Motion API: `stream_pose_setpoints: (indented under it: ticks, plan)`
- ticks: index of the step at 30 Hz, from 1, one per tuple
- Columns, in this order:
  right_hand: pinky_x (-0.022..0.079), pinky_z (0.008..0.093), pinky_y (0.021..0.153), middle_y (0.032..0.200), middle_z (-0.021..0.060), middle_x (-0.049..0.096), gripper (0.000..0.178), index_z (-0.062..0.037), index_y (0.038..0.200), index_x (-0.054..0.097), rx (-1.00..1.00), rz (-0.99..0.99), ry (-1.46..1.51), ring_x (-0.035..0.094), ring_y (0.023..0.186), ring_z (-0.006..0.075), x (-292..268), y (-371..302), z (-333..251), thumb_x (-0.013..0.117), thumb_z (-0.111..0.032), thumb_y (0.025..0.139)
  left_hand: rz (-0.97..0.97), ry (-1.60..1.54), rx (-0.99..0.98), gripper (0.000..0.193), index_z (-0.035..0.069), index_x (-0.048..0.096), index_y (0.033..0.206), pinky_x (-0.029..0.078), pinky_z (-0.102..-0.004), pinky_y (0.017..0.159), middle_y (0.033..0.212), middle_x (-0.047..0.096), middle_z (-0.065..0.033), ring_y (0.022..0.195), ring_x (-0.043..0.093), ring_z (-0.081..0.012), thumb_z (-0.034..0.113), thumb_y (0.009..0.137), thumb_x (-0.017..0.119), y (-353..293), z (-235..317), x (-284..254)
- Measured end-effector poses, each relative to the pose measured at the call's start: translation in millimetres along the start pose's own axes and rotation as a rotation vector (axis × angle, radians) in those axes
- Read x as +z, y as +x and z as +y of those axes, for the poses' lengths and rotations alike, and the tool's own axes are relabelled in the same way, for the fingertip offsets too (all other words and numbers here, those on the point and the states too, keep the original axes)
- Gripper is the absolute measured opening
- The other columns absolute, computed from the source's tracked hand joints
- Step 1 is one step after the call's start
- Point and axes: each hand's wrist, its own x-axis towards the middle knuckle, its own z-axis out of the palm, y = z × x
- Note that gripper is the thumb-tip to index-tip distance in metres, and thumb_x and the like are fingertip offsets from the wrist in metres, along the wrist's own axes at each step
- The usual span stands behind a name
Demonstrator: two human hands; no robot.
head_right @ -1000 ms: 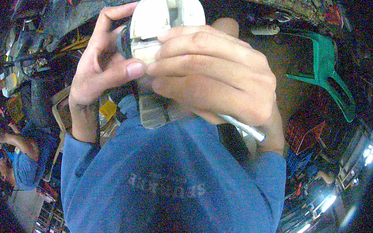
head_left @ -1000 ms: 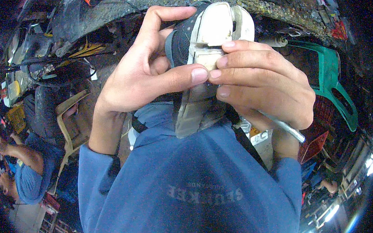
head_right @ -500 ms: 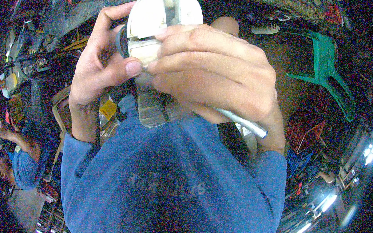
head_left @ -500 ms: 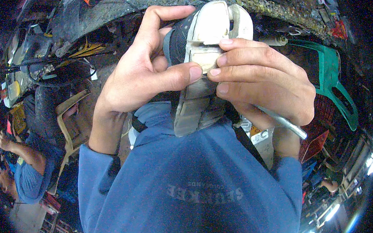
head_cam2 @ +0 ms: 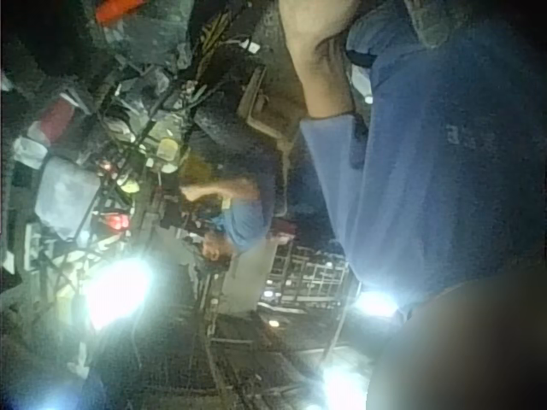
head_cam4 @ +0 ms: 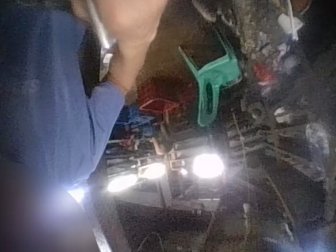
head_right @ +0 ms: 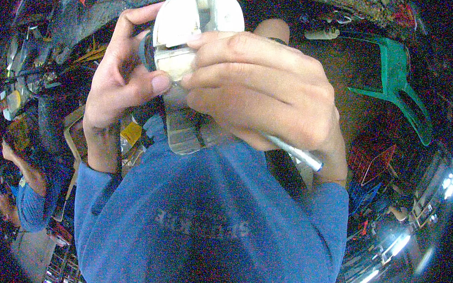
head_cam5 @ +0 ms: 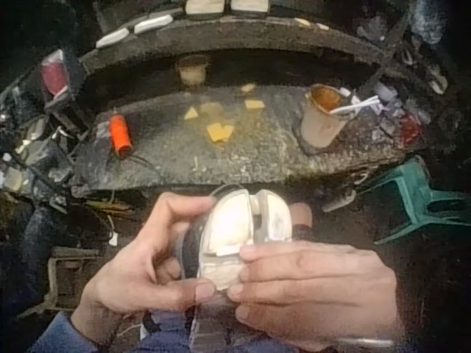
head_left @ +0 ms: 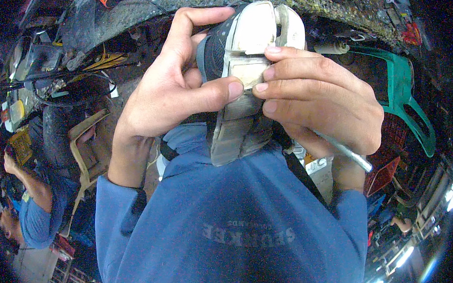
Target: The person applies white tape to the sole of a shoe, trims the excess with scissors, and then uses a metal tool to scrape and clean the sole surface. The person works on the shoe while seated on the floor.
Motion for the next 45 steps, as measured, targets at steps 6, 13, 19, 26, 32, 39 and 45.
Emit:
stream_pose_setpoints:
  ticks: [6, 13, 19, 26, 32, 39, 45]
  plan:
    - [0.062, 0.0544, 0.099, 0.100, 0.0159, 0.079, 0.020, 0.0001, 0.088, 0.075, 0.018, -0.026, -0.003, 0.075, 0.100, 0.0343, -3.7, -0.4, -3.4, 0.081, 0.006, 0.070, -0.003, -0.010, -0.002, 0.087, 0.003, 0.031, 0.154, 0.042, -0.0375, 0.115, 0.141, 0.060, -0.0158, 0.134, 0.057, -0.0240, 0.008, 0.083, 0.081, 0.1, -1.0, -0.6]
    - [0.062, 0.0546, 0.098, 0.098, 0.0173, 0.078, 0.022, 0.0024, 0.088, 0.075, 0.002, -0.035, -0.012, 0.075, 0.097, 0.0350, -5.4, 0.2, -3.4, 0.080, 0.006, 0.067, -0.015, -0.020, 0.007, 0.087, 0.003, 0.031, 0.154, 0.044, -0.0384, 0.114, 0.141, 0.060, -0.0164, 0.134, 0.058, -0.0248, 0.006, 0.083, 0.081, 0.4, -2.5, -0.7]
    - [0.063, 0.0556, 0.096, 0.097, 0.0183, 0.078, 0.019, 0.0034, 0.087, 0.075, -0.021, -0.002, -0.020, 0.075, 0.096, 0.0350, -2.2, -1.1, -2.2, 0.078, 0.007, 0.069, -0.010, -0.028, -0.004, 0.088, 0.003, 0.031, 0.154, 0.046, -0.0392, 0.113, 0.141, 0.060, -0.0168, 0.133, 0.059, -0.0264, 0.005, 0.082, 0.082, -0.5, -2.7, -0.8]
    - [0.063, 0.0563, 0.096, 0.096, 0.0182, 0.078, 0.018, 0.0034, 0.087, 0.075, -0.032, -0.005, -0.023, 0.075, 0.095, 0.0349, -2.7, -1.8, -1.1, 0.078, 0.007, 0.070, -0.016, -0.006, 0.017, 0.089, 0.004, 0.031, 0.154, 0.046, -0.0395, 0.114, 0.141, 0.059, -0.0167, 0.134, 0.058, -0.0262, 0.006, 0.082, 0.083, 0.1, -4.1, -0.9]
    - [0.062, 0.0562, 0.097, 0.096, 0.0170, 0.078, 0.018, 0.0021, 0.086, 0.074, -0.012, -0.010, -0.015, 0.075, 0.094, 0.0342, -4.0, -1.8, -2.4, 0.077, 0.007, 0.068, -0.021, 0.008, 0.016, 0.088, 0.003, 0.032, 0.154, 0.046, -0.0391, 0.114, 0.141, 0.059, -0.0163, 0.134, 0.058, -0.0255, 0.006, 0.083, 0.083, 0.5, -3.4, -1.4]
    - [0.062, 0.0557, 0.098, 0.097, 0.0156, 0.078, 0.019, 0.0004, 0.086, 0.074, -0.020, -0.008, -0.028, 0.074, 0.096, 0.0335, -4.3, -4.2, 0.3, 0.077, 0.007, 0.068, -0.016, 0.001, 0.033, 0.087, 0.003, 0.032, 0.153, 0.045, -0.0384, 0.113, 0.141, 0.059, -0.0158, 0.133, 0.058, -0.0251, 0.007, 0.083, 0.083, 0.9, -3.2, 0.5]
    - [0.062, 0.0554, 0.098, 0.096, 0.0142, 0.078, 0.018, -0.0006, 0.084, 0.074, -0.010, -0.001, -0.032, 0.074, 0.094, 0.0329, -4.5, -4.9, -0.7, 0.077, 0.007, 0.068, -0.021, 0.008, 0.034, 0.087, 0.003, 0.033, 0.154, 0.044, -0.0386, 0.114, 0.141, 0.059, -0.0157, 0.135, 0.056, -0.0248, 0.006, 0.082, 0.082, 1.0, -3.2, -0.7]
